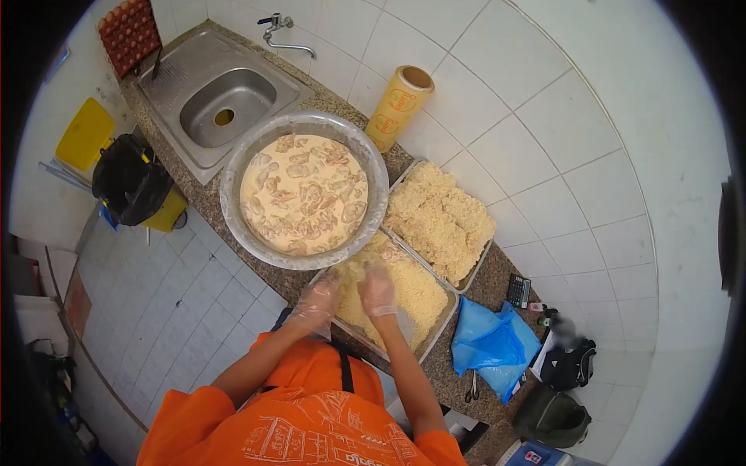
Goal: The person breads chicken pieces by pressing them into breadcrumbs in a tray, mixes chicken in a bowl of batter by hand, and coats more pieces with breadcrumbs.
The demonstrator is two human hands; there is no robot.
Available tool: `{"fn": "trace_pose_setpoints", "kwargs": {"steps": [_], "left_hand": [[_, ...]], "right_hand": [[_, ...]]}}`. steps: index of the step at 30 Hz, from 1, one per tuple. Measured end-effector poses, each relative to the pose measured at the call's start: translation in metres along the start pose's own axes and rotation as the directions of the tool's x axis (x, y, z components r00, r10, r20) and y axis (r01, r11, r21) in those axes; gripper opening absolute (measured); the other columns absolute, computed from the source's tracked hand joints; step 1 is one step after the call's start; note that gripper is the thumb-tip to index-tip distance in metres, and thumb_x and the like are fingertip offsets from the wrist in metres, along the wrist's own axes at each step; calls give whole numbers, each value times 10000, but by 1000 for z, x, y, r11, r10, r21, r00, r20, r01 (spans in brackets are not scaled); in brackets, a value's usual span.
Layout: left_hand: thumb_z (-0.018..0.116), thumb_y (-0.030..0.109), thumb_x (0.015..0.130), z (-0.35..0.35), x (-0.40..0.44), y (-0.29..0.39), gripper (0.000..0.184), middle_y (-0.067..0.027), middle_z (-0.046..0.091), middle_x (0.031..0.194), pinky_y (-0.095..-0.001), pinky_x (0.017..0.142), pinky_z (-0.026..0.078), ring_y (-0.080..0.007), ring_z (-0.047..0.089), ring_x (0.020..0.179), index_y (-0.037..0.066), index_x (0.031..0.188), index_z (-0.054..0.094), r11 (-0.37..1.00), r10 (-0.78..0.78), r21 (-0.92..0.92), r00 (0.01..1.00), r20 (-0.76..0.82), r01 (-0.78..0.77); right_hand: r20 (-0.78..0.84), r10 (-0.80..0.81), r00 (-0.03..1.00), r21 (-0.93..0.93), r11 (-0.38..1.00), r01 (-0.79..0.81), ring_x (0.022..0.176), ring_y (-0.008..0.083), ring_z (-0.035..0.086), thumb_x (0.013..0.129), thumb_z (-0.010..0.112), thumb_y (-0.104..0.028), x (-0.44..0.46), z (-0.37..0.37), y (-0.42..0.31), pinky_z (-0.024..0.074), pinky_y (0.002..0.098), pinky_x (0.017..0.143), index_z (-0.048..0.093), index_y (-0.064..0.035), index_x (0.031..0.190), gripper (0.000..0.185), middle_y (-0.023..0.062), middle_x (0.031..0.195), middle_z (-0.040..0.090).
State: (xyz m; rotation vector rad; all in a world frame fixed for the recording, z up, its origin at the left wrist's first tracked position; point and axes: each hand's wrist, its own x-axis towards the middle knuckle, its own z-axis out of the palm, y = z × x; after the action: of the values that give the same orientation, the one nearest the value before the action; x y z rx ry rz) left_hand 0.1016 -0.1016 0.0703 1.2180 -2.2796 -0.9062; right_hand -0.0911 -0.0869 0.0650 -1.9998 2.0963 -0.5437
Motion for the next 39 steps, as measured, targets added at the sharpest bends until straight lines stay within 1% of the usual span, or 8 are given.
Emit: {"fn": "trace_pose_setpoints", "kwargs": {"steps": [6,12,15,18,21,24,33,39], "left_hand": [[683,168,869,12,0,8,649,-258,638,1255,-469,1047,483,-418,597,1198,-30,1451,475,992,14,114,922,387,-62],[848,66,688,58,-12,19,693,-267,659,1088,-398,922,559,-361,675,1105,-113,1280,537,869,249,234,794,554,-436],[903,34,583,69,-5,44,781,-276,656,1064,-407,921,553,-357,670,1124,-132,1252,536,895,208,194,760,616,-402],[804,28,677,42,15,85,632,-289,649,1057,-438,929,538,-402,648,1113,-117,1236,545,997,53,6,774,631,-74],[683,-2,778,94,12,77,499,-293,626,1196,-450,1016,483,-441,600,1162,-71,1264,593,971,33,-231,916,400,65],[601,-48,791,91,19,71,526,-314,622,1185,-463,1008,489,-486,576,1167,-56,1316,562,912,133,-392,991,3,-122],[576,-50,829,-1,28,72,481,-281,653,1154,-477,933,523,-468,625,1063,7,1305,618,966,58,-238,979,-194,-104],[622,49,884,21,37,42,404,-265,677,1090,-496,882,534,-454,641,1020,23,1286,637,998,-37,-47,993,-114,32]], "right_hand": [[109,332,937,369,862,-348,899,401,704,784,755,-135,14,-91,-13,565,456,867,681,27,1192,445,234,959,725],[-95,188,978,7,982,-188,900,413,694,843,769,-257,-36,-72,66,551,444,802,682,21,1173,440,250,1010,727],[20,503,864,-159,855,-494,973,450,667,912,711,-306,-83,-52,66,534,454,836,646,24,1236,467,299,1080,694],[277,456,846,-313,875,-370,1009,406,664,979,638,-302,-122,30,109,524,416,865,617,23,1292,452,274,1145,689],[150,733,664,621,453,-640,1024,305,637,1003,621,-268,-104,22,82,512,375,885,604,26,1311,426,191,1184,673],[359,640,679,826,121,-551,999,232,598,1013,620,-266,-67,-43,38,506,351,875,583,25,1341,440,138,1174,648],[-105,256,961,132,961,-242,1011,428,672,872,664,-112,-34,-67,27,537,423,878,605,86,1306,481,310,1097,682],[-142,364,921,436,858,-272,682,389,693,810,662,-74,-6,-19,25,555,432,699,765,19,1020,252,217,739,696]]}}
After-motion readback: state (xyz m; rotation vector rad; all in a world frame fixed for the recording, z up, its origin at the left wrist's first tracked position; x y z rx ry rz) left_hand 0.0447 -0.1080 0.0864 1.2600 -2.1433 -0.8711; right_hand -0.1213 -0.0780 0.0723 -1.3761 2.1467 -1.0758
